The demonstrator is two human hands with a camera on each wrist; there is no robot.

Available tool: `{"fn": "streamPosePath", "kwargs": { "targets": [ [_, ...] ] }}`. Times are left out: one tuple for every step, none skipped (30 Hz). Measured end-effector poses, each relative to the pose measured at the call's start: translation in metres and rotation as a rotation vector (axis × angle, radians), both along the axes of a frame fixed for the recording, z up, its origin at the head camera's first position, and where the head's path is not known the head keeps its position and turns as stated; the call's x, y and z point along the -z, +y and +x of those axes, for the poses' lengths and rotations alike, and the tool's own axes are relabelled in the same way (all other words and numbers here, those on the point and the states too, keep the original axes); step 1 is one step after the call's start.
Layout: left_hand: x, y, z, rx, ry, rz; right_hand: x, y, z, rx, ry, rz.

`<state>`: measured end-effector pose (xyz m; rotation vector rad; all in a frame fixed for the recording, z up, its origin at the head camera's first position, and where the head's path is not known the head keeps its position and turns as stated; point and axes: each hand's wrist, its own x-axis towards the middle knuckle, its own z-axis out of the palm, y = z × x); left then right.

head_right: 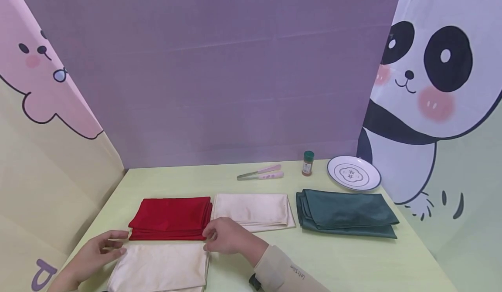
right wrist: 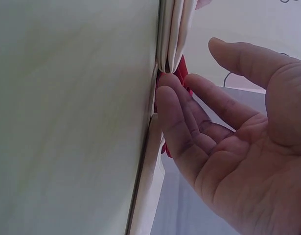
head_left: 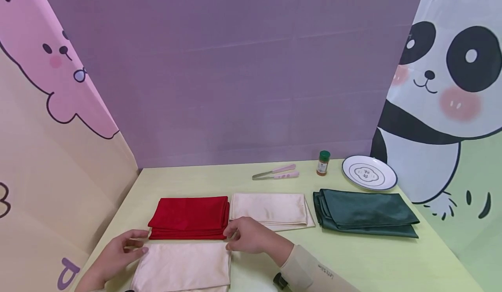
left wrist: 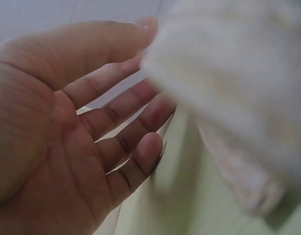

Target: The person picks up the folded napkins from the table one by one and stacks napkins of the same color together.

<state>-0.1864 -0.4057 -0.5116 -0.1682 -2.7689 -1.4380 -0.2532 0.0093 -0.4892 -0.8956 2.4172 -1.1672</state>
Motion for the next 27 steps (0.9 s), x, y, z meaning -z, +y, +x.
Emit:
{"fn": "streamPosePath", "kwargs": {
  "targets": [
    [0.0, -0.0001, 0.0003, 0.006, -0.007, -0.003, 0.0003, -0.0003, 0.0003, -0.003, -0.002, -0.001],
    [0.0002, -0.0004, 0.0004, 0.012, -0.014, -0.003, 0.0007, -0.0007, 0.0007, -0.005, -0.002, 0.001],
    [0.0005, -0.0009, 0.0004, 0.026, -0.014, -0.007, 0.001, -0.001, 0.0009, -0.007, -0.003, 0.0],
    [0.0007, -0.0013, 0.0004, 0.033, -0.018, -0.005, 0.0016, -0.0013, 0.001, -0.009, -0.003, 0.001],
    [0.0011, -0.0019, 0.0005, 0.047, -0.016, -0.009, 0.0019, -0.0015, 0.0011, -0.009, -0.007, 0.001],
    [0.0016, -0.0024, 0.0005, 0.058, -0.013, -0.01, 0.0022, -0.0017, 0.0013, -0.011, -0.009, 0.002],
    [0.0018, -0.0026, 0.0007, 0.068, -0.014, -0.008, 0.0023, -0.0019, 0.0014, -0.013, -0.008, 0.004],
    [0.0021, -0.0029, 0.0009, 0.073, -0.015, -0.005, 0.0024, -0.0019, 0.0015, -0.013, -0.008, 0.006],
    [0.0023, -0.0032, 0.001, 0.079, -0.015, -0.005, 0.0024, -0.002, 0.0015, -0.015, -0.009, 0.007],
    [0.0024, -0.0031, 0.0013, 0.076, -0.018, -0.006, 0.0024, -0.002, 0.0017, -0.016, -0.01, 0.009],
    [0.0024, -0.0031, 0.0014, 0.074, -0.02, -0.007, 0.0022, -0.002, 0.0018, -0.019, -0.012, 0.01],
    [0.0025, -0.0032, 0.0014, 0.073, -0.023, -0.007, 0.0022, -0.0021, 0.0019, -0.021, -0.012, 0.013],
    [0.0023, -0.0031, 0.0015, 0.073, -0.025, -0.008, 0.0023, -0.0021, 0.0019, -0.023, -0.011, 0.016],
    [0.002, -0.003, 0.0017, 0.074, -0.025, -0.01, 0.0026, -0.0022, 0.0019, -0.025, -0.011, 0.018],
    [0.0018, -0.003, 0.0018, 0.078, -0.026, -0.009, 0.0026, -0.0022, 0.0019, -0.027, -0.01, 0.018],
    [0.0017, -0.0031, 0.002, 0.082, -0.028, -0.008, 0.0028, -0.0023, 0.0019, -0.029, -0.01, 0.018],
    [0.0017, -0.0032, 0.0022, 0.086, -0.031, -0.005, 0.0029, -0.0024, 0.0019, -0.03, -0.009, 0.019],
    [0.0017, -0.0033, 0.0023, 0.09, -0.032, -0.004, 0.0029, -0.0025, 0.0019, -0.029, -0.007, 0.019],
    [0.002, -0.0035, 0.0023, 0.094, -0.033, -0.002, 0.003, -0.0025, 0.0019, -0.029, -0.006, 0.02],
    [0.0025, -0.0038, 0.0022, 0.095, -0.036, 0.0, 0.0028, -0.0026, 0.0019, -0.028, -0.006, 0.022],
    [0.0031, -0.0042, 0.0019, 0.098, -0.039, 0.002, 0.0026, -0.0026, 0.0019, -0.025, -0.005, 0.026],
    [0.004, -0.0046, 0.0015, 0.098, -0.041, 0.001, 0.0025, -0.0027, 0.0018, -0.023, 0.0, 0.033],
    [0.005, -0.0048, 0.0007, 0.091, -0.044, -0.002, 0.0022, -0.0028, 0.0018, -0.021, 0.009, 0.043],
    [0.006, -0.005, -0.0003, 0.089, -0.043, -0.005, 0.0019, -0.0029, 0.0019, -0.02, 0.018, 0.054],
    [0.0069, -0.005, -0.0012, 0.086, -0.044, -0.008, 0.0018, -0.0031, 0.002, -0.019, 0.026, 0.067],
    [0.0076, -0.0048, -0.0021, 0.082, -0.047, -0.011, 0.0016, -0.0033, 0.0022, -0.016, 0.035, 0.081],
    [0.0078, -0.0043, -0.0029, 0.081, -0.046, -0.013, 0.0014, -0.0034, 0.0024, -0.015, 0.045, 0.093]
  ]
}}
